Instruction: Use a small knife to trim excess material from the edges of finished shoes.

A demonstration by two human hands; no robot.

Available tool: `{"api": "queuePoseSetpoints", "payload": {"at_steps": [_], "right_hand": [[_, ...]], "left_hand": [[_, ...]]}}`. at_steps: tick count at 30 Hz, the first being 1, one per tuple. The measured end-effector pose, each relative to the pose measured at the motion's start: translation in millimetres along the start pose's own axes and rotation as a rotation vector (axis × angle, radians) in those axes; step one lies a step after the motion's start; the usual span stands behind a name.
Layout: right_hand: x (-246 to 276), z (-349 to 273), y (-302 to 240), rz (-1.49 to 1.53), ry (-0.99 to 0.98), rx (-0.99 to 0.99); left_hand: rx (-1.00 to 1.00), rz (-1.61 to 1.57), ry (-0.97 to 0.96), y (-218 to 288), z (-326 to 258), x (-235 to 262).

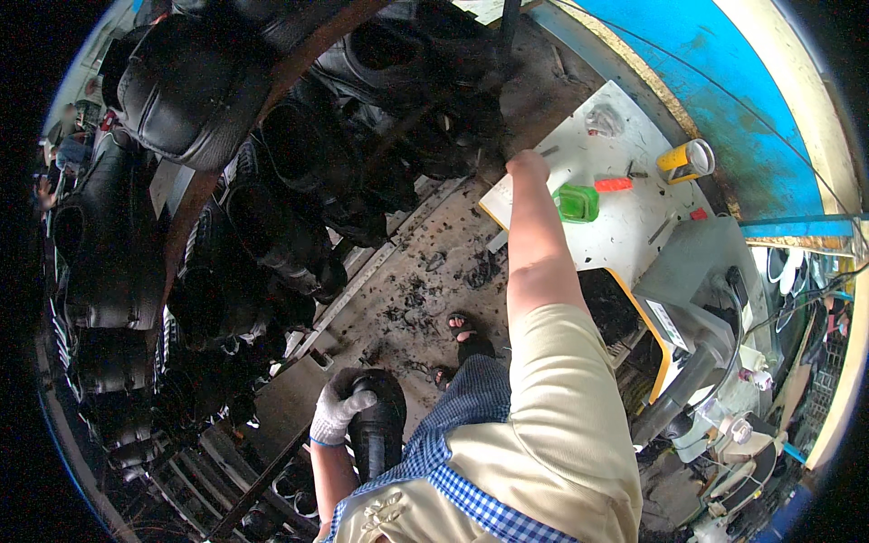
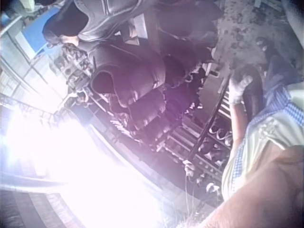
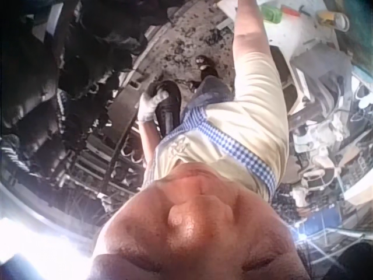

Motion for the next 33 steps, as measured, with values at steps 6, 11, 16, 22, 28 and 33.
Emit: {"api": "queuePoseSetpoints", "payload": {"at_steps": [6, 11, 16, 22, 28, 33], "right_hand": [[-33.1, -4.0, -16.4, 0.088, 0.119, 0.064], [-44.9, -21.6, -18.5, 0.212, 0.193, 0.046], [-41.7, -56.1, -9.0, 0.405, 0.354, 0.134], [-39.4, -137.2, 59.7, 0.845, 0.413, 0.361], [-35.6, -144.5, 157.5, 1.29, 0.175, 0.264], [-25.6, -126.5, 193.1, 1.123, 0.262, 0.173]], "left_hand": [[-0.031, 0.01, -0.018, 6.8, -5.1, -6.9], [-0.041, 0.019, -0.03, -16.6, -9.4, -2.5], [-0.047, 0.01, -0.056, -24.3, -21.6, -4.4], [-0.132, -0.008, -0.023, -6.9, -31.6, -4.5], [-0.145, -0.021, -0.08, -5.6, -22.4, -16.8], [-0.141, -0.009, -0.11, -3.7, -21.0, -27.1]]}}
Point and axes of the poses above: each hand's wrist, its own z-axis towards the middle knuckle, its own x-axis out of the back of the hand, y = z × x, the point moved 5 cm from there along z, towards the middle knuckle, and after that the axes turned 7 degrees about -y, right-handed, at the moved point
